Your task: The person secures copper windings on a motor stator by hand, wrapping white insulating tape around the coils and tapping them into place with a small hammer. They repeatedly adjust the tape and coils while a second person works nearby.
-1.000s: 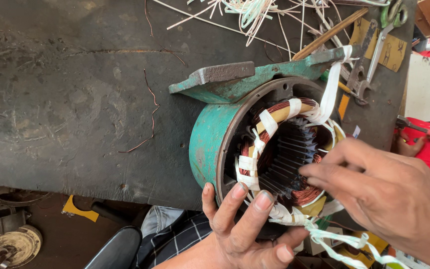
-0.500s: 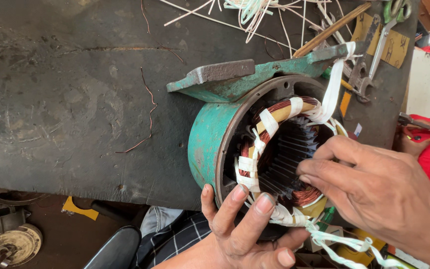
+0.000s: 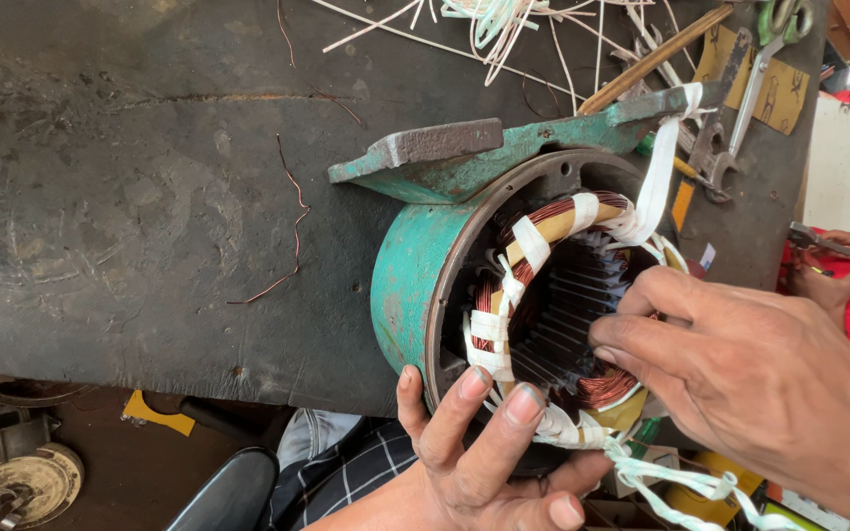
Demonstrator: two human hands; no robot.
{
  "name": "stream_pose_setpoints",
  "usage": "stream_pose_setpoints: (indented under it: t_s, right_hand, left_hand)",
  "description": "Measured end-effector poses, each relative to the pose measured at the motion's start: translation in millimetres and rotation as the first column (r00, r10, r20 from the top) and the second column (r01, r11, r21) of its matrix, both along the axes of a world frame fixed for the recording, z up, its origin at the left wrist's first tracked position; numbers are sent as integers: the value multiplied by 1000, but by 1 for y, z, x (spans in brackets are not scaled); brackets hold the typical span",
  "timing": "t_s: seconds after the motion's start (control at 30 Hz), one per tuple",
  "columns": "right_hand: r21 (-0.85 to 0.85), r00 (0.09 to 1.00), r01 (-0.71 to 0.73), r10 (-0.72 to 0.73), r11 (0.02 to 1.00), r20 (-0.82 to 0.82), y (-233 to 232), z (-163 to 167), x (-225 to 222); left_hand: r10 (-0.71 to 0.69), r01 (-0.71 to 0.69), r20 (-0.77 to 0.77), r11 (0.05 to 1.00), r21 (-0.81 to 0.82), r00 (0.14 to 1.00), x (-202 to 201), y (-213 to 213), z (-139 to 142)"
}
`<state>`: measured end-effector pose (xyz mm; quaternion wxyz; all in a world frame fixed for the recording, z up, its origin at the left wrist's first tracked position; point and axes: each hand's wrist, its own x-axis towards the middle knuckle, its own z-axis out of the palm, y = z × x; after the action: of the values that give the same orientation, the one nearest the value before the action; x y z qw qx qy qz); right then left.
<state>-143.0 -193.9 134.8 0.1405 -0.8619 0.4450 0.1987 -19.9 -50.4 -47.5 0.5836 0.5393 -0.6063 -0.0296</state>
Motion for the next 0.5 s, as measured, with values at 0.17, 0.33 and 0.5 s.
stream_pose_setpoints:
  t_s: [0.17, 0.33, 0.5]
  right_hand:
    - [31, 999, -14, 15, 999, -46, -4, 2, 1]
    - [5, 996, -83, 83, 997, 13, -6, 4, 3]
    - [37, 998, -40, 42, 999, -52, -5, 1, 4]
  left_hand:
    - [8, -8, 0, 1000, -13, 1000, -1, 0, -2]
    - [25, -24, 12, 999, -34, 1000, -1, -2, -4]
    - [34, -33, 9, 998, -54, 999, -1, -3, -5]
